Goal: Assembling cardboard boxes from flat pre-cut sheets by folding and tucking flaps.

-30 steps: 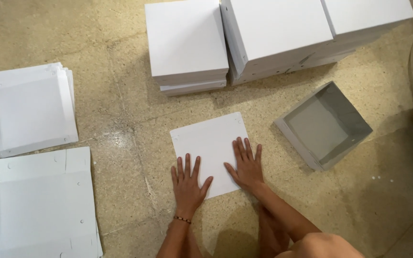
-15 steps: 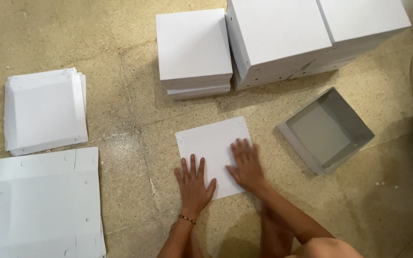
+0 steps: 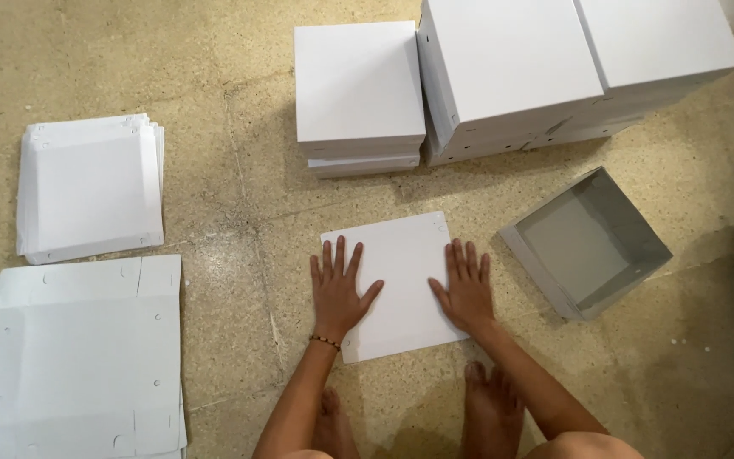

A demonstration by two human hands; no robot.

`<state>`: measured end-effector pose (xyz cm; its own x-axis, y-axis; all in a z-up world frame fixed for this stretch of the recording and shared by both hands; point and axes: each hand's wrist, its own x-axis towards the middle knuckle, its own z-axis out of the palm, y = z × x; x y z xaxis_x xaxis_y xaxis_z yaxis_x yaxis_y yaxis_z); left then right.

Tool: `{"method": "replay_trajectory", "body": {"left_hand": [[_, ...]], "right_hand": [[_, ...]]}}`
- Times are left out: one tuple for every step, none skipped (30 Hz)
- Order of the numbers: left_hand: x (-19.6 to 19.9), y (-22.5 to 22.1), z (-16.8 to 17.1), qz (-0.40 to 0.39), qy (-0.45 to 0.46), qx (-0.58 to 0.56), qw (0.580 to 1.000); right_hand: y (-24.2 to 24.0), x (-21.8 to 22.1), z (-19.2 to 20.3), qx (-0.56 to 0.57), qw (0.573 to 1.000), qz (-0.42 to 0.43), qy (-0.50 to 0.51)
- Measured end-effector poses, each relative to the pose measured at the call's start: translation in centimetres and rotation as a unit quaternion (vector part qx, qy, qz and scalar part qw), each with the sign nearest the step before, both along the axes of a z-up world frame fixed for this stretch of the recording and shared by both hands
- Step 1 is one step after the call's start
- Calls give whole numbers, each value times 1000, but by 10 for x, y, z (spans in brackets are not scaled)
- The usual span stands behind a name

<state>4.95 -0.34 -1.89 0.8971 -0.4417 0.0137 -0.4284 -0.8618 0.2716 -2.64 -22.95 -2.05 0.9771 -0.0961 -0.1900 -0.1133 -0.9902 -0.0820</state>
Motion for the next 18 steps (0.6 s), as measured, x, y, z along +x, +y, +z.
{"method": "replay_trajectory", "body": {"left_hand": [[2,-1,-1,-2,4,10,1000],[3,-4,-1,0,4,9,1000],[5,-8,-2,-7,1,23,1000],[6,-13,-2,-14,-1,37,999],[5,-18,-8,-12,3,37,999],[4,-25,-12,-46,-10,-5,999],[11,-32,-17,-81,-30,-48,995],[13,-32,-18,-81,-33,-49,995],[13,-32,-20,-84,-32,-59,994],[12,-32,-21,-86,-32,-69,993],[14,-28,-23,-87,-31,-68,993],[16,-25,-24,-69,-35,-55,995],[16,-20,-26,-50,-38,-42,997],[18,-17,-27,-48,-37,-40,997],[21,-13,-29,-22,-39,-21,999],[23,-9,-29,4,-42,-3,999],[24,-8,-22,4,-40,-3,999],[25,-7,-14,18,-29,-12,999]], "right_hand": [[-4,5,5,8,999,-28,18],[-1,10,3,8,999,-27,18],[1,15,2,13,1000,-11,-20],[4,20,1,17,998,4,-57],[11,24,-6,18,998,6,-53],[18,28,-13,13,996,56,-71],[24,38,-20,7,990,106,-96],[25,44,-22,6,989,107,-99],[26,46,-24,14,987,117,-105],[27,48,-26,23,985,127,-111],[21,50,-23,23,986,126,-111],[15,52,-19,6,988,100,-116],[10,52,-16,-11,990,76,-121],[3,52,-15,-10,990,77,-119],[-3,51,-14,1,993,53,-105],[-10,51,-12,11,995,29,-91],[-9,50,-11,11,995,30,-90],[-8,48,-10,18,996,11,-87]]}}
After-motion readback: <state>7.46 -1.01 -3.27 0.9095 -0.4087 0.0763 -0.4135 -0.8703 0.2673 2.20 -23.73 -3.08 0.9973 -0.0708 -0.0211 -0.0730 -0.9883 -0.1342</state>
